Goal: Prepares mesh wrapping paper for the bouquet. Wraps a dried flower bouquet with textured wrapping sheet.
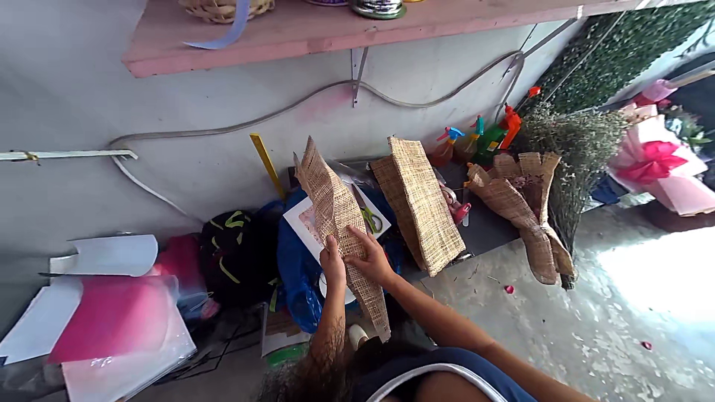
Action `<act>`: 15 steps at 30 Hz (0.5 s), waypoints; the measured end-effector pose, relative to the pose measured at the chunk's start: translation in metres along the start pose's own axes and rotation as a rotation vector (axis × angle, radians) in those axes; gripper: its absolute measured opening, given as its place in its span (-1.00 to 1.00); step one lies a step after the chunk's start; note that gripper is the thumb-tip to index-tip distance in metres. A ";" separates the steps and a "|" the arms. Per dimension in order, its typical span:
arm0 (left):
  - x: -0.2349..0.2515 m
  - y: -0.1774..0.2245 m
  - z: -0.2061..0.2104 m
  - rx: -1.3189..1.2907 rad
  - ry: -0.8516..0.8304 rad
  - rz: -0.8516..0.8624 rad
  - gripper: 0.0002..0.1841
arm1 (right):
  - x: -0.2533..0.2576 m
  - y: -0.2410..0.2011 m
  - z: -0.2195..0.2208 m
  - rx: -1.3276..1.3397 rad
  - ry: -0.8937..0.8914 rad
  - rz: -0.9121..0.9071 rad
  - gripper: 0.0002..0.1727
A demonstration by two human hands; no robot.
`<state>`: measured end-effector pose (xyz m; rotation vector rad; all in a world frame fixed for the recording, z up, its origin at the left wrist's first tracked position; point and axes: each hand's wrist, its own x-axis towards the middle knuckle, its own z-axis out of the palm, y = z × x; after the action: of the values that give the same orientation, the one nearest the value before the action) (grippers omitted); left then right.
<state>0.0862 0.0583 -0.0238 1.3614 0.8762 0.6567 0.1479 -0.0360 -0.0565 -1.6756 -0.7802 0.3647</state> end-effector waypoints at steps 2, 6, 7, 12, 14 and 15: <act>-0.007 0.006 -0.002 -0.022 -0.036 0.024 -0.55 | -0.001 -0.011 -0.004 -0.092 -0.011 0.025 -0.22; -0.011 -0.002 -0.007 0.059 -0.061 0.219 -0.69 | -0.005 -0.018 -0.007 -0.127 -0.023 0.030 -0.20; -0.007 -0.006 -0.012 0.081 -0.081 0.271 -0.68 | -0.006 -0.021 -0.010 -0.031 -0.031 0.035 -0.09; 0.008 0.007 -0.044 0.299 -0.527 0.337 -0.50 | 0.025 -0.053 -0.055 0.462 -0.041 0.179 0.45; 0.009 0.008 -0.048 0.324 -0.633 0.330 -0.47 | 0.032 -0.053 -0.063 0.597 -0.125 0.210 0.23; 0.010 0.008 -0.049 0.324 -0.670 0.320 -0.45 | 0.034 -0.054 -0.063 0.677 -0.116 0.238 0.07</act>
<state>0.0508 0.0943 -0.0173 1.8816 0.2258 0.2561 0.1953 -0.0554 0.0165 -1.1088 -0.4608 0.8006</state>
